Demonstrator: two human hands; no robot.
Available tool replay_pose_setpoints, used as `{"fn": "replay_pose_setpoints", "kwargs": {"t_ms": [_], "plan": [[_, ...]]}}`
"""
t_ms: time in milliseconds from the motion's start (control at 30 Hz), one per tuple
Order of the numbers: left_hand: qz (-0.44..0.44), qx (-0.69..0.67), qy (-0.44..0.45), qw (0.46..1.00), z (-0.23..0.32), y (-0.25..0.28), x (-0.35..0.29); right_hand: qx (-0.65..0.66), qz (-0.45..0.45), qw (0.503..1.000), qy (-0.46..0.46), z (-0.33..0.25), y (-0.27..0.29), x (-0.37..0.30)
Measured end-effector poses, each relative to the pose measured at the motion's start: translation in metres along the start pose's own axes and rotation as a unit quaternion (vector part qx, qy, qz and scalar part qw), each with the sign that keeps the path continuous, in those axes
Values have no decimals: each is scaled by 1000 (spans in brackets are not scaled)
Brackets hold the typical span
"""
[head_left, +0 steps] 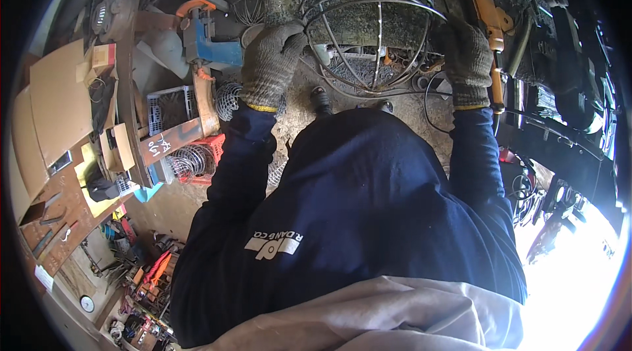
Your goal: The person welds metal rods onto a curved wire frame to create a cage-like structure, smooths the joints using an angle grinder, and marks the frame with a white marker.
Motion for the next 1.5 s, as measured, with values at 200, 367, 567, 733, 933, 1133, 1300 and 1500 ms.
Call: {"fn": "replay_pose_setpoints", "kwargs": {"t_ms": [200, 367, 567, 733, 933, 1133, 1300, 1500], "plan": [[-5, 49, -18, 999, 2, -2, -1, 26, 48, 998, 44, 3, 4, -3], [5, 63, -4, 998, 5, -4, -1, 30, 39, 998, 50, -2, 6, 1], [4, 55, -5, 998, 6, -5, -1, 58, 35, 997, 43, -4, 8, 4], [32, 38, -11, 999, 7, -3, -2, 24, 43, 998, 50, -5, 8, 4], [5, 53, 11, 998, 6, -3, -3, 10, 32, 999, 24, -6, 10, 6], [-4, -5, 44, 999, 6, 1, 1, 2, 29, 999, 39, -1, 5, 5], [52, -22, 57, 997, -4, 36, 35, 11, 10, 1000, 5, -3, 7, 6], [-95, 197, 47, 975, -15, 0, 100, 29, 24, 999, 5, 8, 5, -3]]}}
Point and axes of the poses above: each hand's wrist, its own x-axis towards the middle knuckle, its own y-axis out of the back of the hand, z = x × y, the point moved 8 cm from there along x, towards the middle knuckle, and after that the axes turned 15 degrees about z, right-handed, at the moved point
